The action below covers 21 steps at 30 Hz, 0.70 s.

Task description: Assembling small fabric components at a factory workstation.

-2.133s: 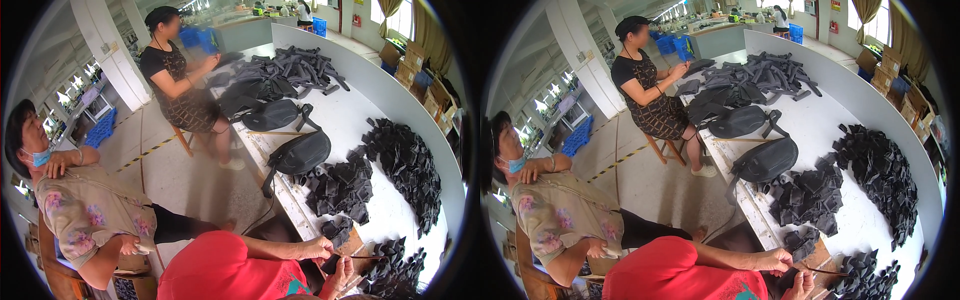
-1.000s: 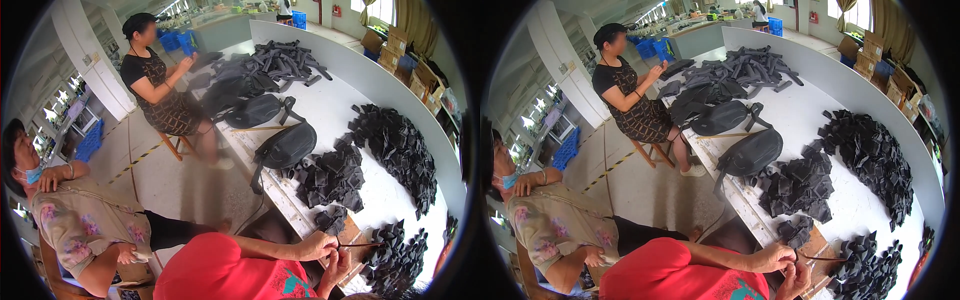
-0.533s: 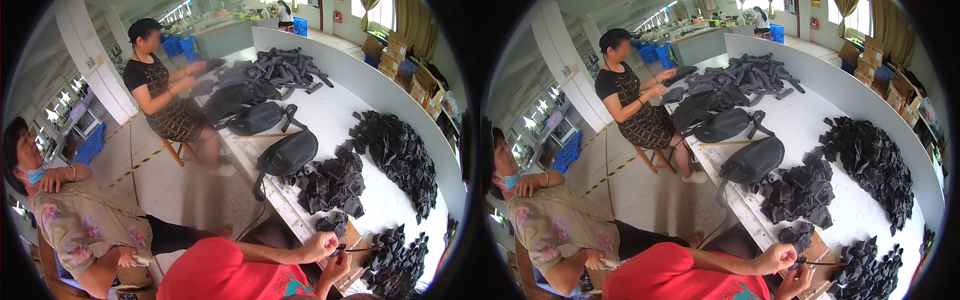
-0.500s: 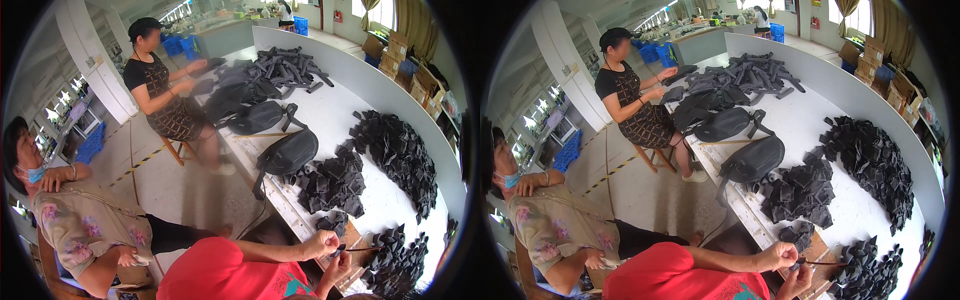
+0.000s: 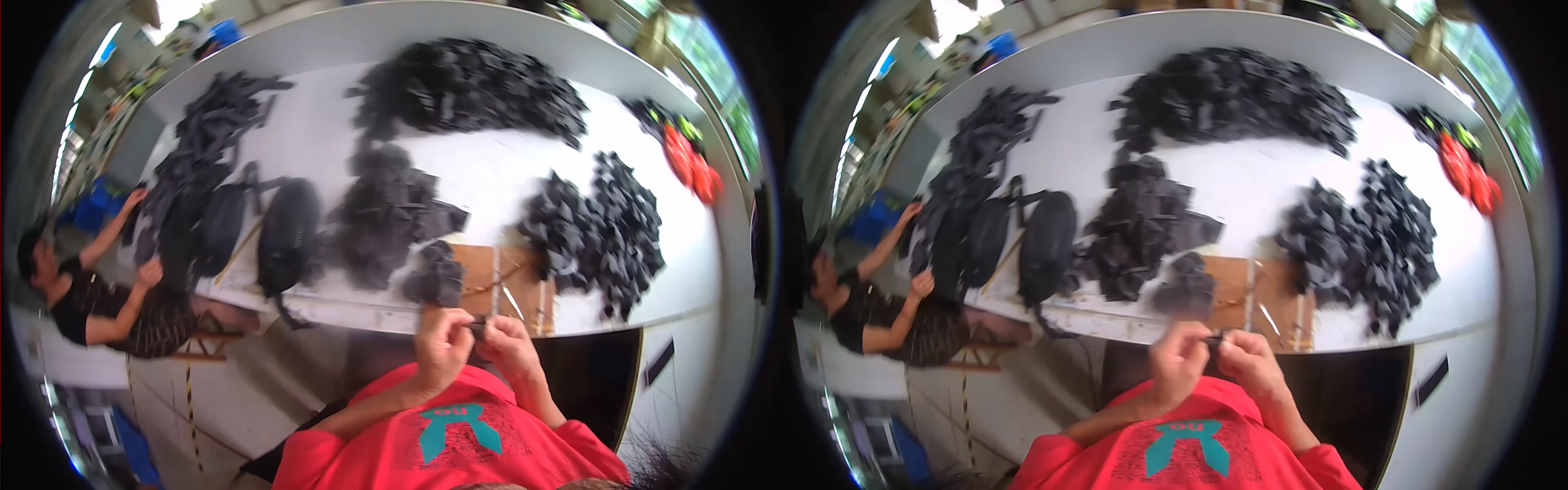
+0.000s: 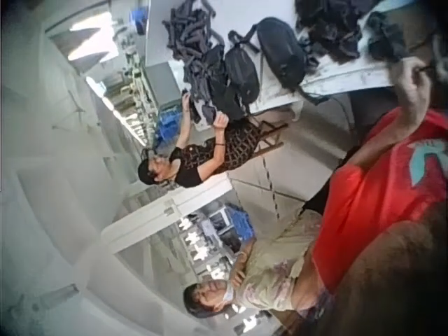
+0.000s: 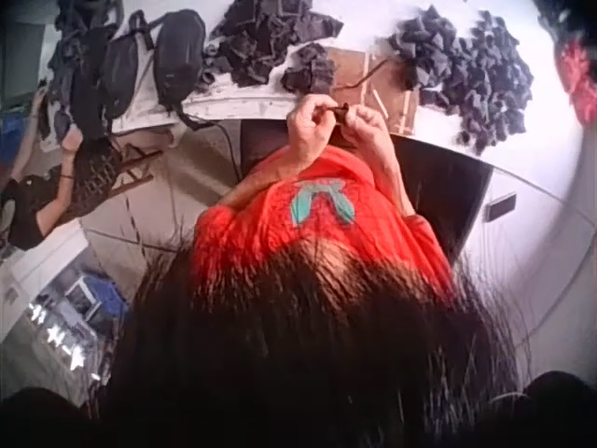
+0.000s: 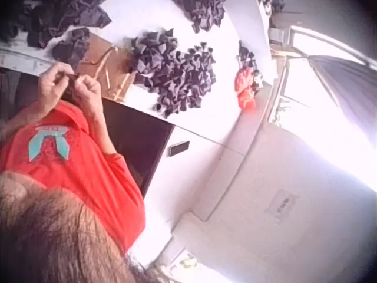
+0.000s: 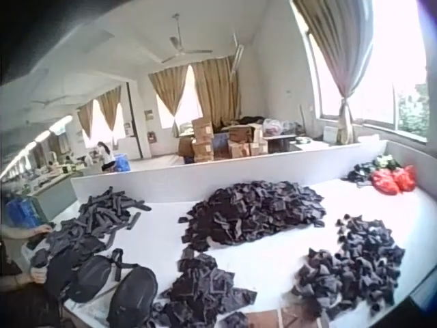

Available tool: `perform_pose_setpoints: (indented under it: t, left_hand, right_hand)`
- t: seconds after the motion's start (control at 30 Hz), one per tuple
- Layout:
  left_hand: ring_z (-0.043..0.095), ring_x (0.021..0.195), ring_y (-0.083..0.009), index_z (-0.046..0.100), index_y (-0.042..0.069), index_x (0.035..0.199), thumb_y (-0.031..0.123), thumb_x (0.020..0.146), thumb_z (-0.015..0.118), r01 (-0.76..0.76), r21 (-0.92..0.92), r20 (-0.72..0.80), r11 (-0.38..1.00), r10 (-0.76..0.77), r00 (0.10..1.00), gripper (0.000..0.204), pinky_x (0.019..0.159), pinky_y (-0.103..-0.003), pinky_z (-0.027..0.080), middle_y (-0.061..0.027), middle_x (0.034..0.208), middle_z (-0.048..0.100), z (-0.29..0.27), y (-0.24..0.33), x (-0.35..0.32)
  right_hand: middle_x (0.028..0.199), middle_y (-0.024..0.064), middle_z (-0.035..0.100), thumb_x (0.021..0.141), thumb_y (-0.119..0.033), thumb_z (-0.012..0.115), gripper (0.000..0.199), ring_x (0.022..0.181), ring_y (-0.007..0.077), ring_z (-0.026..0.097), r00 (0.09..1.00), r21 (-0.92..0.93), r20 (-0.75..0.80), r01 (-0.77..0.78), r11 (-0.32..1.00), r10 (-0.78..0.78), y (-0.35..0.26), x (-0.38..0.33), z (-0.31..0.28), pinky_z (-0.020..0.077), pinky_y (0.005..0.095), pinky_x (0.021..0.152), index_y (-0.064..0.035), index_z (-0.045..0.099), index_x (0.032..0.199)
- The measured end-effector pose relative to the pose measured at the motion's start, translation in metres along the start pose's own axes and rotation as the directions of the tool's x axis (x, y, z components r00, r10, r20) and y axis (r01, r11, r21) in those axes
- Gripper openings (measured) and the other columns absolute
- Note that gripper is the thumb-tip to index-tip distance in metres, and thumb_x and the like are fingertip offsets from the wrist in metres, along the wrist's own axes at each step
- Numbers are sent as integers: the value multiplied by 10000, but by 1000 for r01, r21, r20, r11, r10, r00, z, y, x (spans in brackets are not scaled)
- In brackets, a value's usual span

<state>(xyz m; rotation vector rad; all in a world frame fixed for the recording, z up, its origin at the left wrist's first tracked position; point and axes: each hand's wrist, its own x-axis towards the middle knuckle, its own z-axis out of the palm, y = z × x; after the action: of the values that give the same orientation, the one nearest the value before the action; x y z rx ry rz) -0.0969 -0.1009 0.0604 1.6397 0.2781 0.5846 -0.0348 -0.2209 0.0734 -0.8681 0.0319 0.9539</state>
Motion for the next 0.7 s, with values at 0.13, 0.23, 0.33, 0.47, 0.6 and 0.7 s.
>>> perform_pose_setpoints:
  t: [0.13, 0.23, 0.33, 0.47, 0.6, 0.7]
  left_hand:
    - [374, 398, -21, 490, 27, 837, -141, 727, 447, 537, -524, 359, 661, -400, 843, 205, 327, -170, 292, -63, 770, 564, 5, 8, 12]
    - [331, 382, -24, 487, 41, 910, -84, 757, 489, 848, -470, 792, 245, -307, 527, 198, 338, -148, 295, -51, 778, 545, 4, 9, 13]
    - [313, 377, -21, 492, 46, 965, -37, 774, 491, 861, -479, 847, 171, -165, 505, 209, 336, -145, 279, -55, 776, 549, 10, 27, 27]
    - [300, 341, -34, 516, 36, 1012, 16, 802, 457, 739, -671, 708, 53, -250, 661, 219, 321, -166, 262, -105, 784, 575, 16, 34, 62]
    - [307, 327, -41, 545, 27, 1009, 32, 820, 424, 695, -718, 662, 33, -274, 697, 224, 304, -174, 242, -142, 830, 606, 25, 31, 90]
    - [321, 343, -40, 578, 38, 967, 33, 816, 442, 713, -700, 669, 45, -310, 676, 203, 303, -170, 242, -120, 815, 607, 29, 15, 91]
  right_hand:
    - [579, -56, 409, 830, -170, 572, 163, 484, 54, 307, 999, 199, 40, -9, 980, 1, 12, 3, -34, 235, 200, 448, -85, 506, 708]
    - [604, -43, 441, 843, -233, 562, 190, 521, 52, 369, 996, 176, -70, 67, 982, -55, 3, -14, -25, 281, 187, 470, -90, 520, 725]
    - [753, -6, 545, 846, -223, 553, 174, 679, 70, 503, 997, 24, -3, 80, 997, -80, -10, -28, -29, 408, 200, 618, -51, 549, 821]
    - [614, -58, 444, 860, -251, 541, 243, 535, 25, 376, 912, -430, 6, 373, 822, -411, -76, -8, 19, 306, 176, 482, -68, 495, 707]
    - [597, -62, 448, 847, -235, 563, 218, 493, 24, 367, 943, -246, 34, 330, 911, -332, -99, 25, 14, 294, 167, 447, -77, 519, 704]
    - [604, -58, 452, 850, -232, 556, 212, 510, 27, 353, 959, -145, 89, 280, 949, -270, -86, 39, -8, 279, 172, 458, -71, 537, 713]
